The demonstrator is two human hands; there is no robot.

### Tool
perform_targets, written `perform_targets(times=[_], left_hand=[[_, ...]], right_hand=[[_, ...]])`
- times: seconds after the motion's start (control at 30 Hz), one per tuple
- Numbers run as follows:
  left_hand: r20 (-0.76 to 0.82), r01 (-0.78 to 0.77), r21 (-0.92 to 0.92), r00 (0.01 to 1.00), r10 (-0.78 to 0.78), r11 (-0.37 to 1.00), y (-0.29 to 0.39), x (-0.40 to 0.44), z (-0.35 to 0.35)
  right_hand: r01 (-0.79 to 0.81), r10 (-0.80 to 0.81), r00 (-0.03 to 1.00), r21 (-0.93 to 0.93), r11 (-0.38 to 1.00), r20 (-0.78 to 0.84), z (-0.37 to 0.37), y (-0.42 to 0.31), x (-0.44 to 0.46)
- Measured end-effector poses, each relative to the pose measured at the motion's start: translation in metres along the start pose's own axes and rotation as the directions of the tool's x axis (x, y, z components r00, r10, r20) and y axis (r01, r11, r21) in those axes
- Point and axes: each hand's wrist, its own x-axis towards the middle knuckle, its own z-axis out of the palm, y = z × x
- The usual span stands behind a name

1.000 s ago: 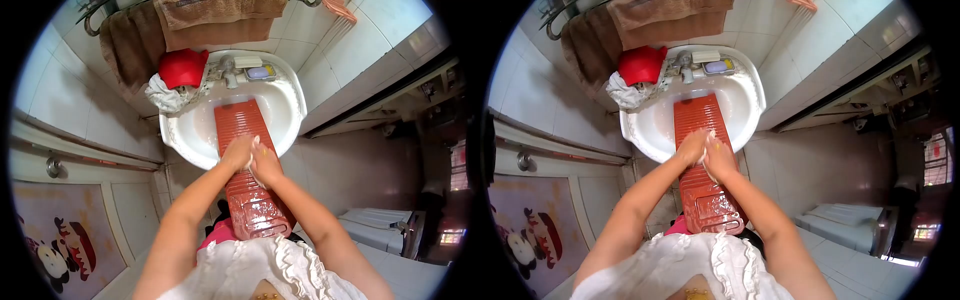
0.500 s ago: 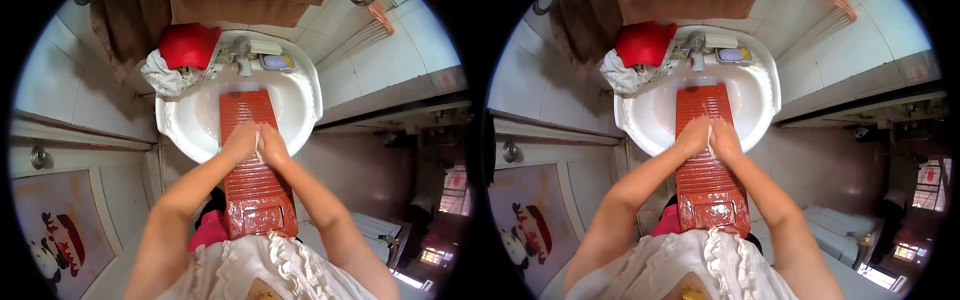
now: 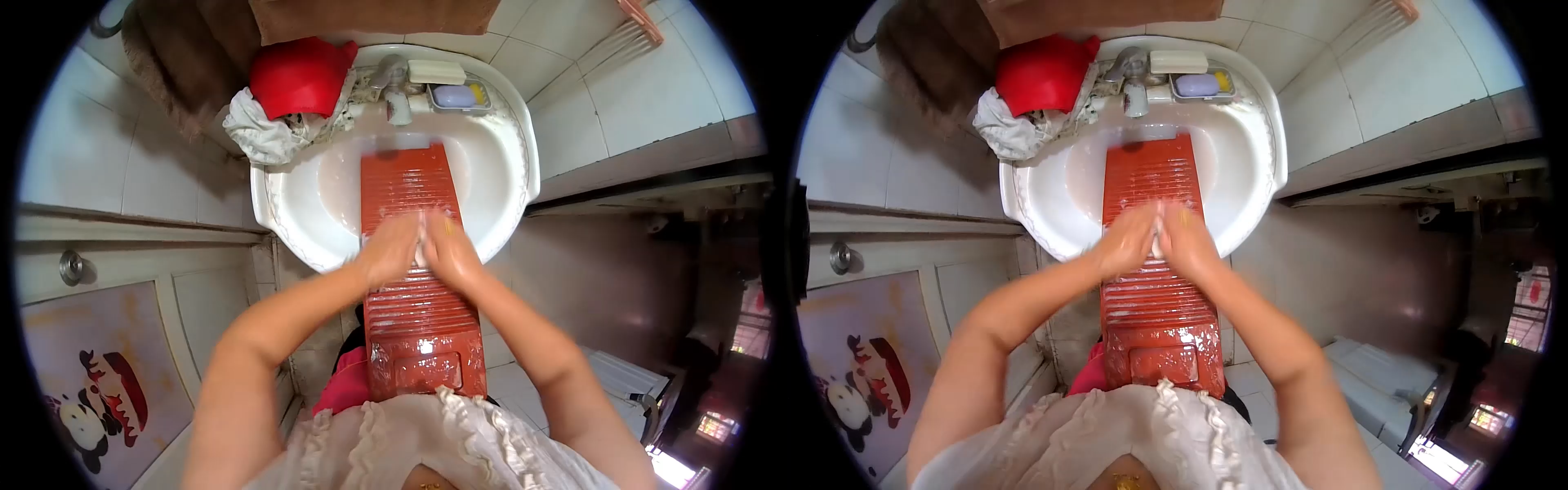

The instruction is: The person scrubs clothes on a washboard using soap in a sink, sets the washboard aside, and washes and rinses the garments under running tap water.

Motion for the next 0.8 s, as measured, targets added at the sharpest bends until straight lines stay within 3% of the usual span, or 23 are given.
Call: perform_targets(times=[0.03,0.1,0.17,0.2,0.27,0.3,0.37,0.4,0.47,0.5,0.53,0.6,0.67,0.73,0.77,0.8], left_hand=[[-0.046,-0.192,0.006,0.98,0.192,0.981,0.014,-0.033,-0.001],[0.04,-0.206,0.056,0.978,0.204,0.977,0.026,-0.065,0.004],[0.079,-0.171,0.145,0.984,0.161,0.975,0.019,-0.057,0.003],[0.01,-0.154,0.17,0.988,0.154,0.973,0.006,-0.03,-0.001],[-0.144,0.102,0.306,0.988,-0.06,0.946,-0.027,0.033,0.005],[-0.162,0.104,0.314,0.985,-0.055,0.944,-0.034,0.05,0.005],[-0.139,0.354,0.168,0.933,-0.333,0.92,-0.029,0.066,-0.011],[0.055,0.326,0.132,0.94,-0.336,0.936,-0.023,0.052,-0.013],[0.137,0.06,0.057,0.988,-0.067,0.997,0.006,-0.01,-0.01],[0.028,-0.191,0.049,0.981,0.19,0.98,0.013,-0.046,-0.002],[0.031,-0.185,0.035,0.982,0.184,0.982,0.017,-0.055,-0.001],[0.024,-0.305,0.046,0.952,0.304,0.951,0.028,-0.068,-0.003],[-0.003,-0.227,0.166,0.973,0.23,0.96,-0.004,-0.026,-0.004],[-0.041,0.126,0.247,0.992,-0.12,0.961,-0.039,0.048,-0.002],[-0.051,0.13,0.248,0.991,-0.121,0.96,-0.048,0.057,0.011],[-0.173,0.204,0.257,0.971,-0.162,0.945,-0.057,0.066,0.019]], right_hand=[[0.167,-0.17,0.984,-0.051,0.985,-0.048,-0.006,-0.013,-0.039],[0.16,-0.159,0.981,-0.001,0.987,0.106,-0.032,-0.048,-0.075],[0.188,-0.187,0.982,-0.028,0.982,0.032,-0.007,-0.018,-0.051],[0.189,-0.191,0.981,-0.056,0.98,-0.027,0.008,0.001,-0.023],[-0.001,-0.033,0.982,-0.182,0.983,-0.184,0.036,0.036,0.045],[0.017,-0.053,0.981,-0.189,0.982,-0.188,0.045,0.049,0.063],[-0.058,0.017,0.989,-0.28,0.958,-0.149,0.043,0.04,0.088],[-0.146,0.148,0.989,-0.108,0.983,0.01,0.036,0.039,0.07],[-0.08,0.065,0.987,0.093,0.993,0.148,-0.013,-0.009,0.001],[0.094,-0.108,0.989,0.133,0.987,0.105,-0.023,-0.024,-0.034],[0.082,-0.097,0.988,0.134,0.988,0.116,-0.025,-0.029,-0.046],[0.226,-0.226,0.972,0.005,0.974,0.064,-0.024,-0.035,-0.062],[0.213,-0.223,0.97,-0.107,0.971,-0.098,0.012,0.005,-0.02],[0.075,-0.118,0.975,-0.224,0.972,-0.188,0.033,0.043,0.053],[0.025,-0.093,0.961,-0.251,0.968,-0.261,0.049,0.057,0.079],[-0.022,-0.076,0.938,-0.276,0.961,-0.339,0.057,0.064,0.097]])
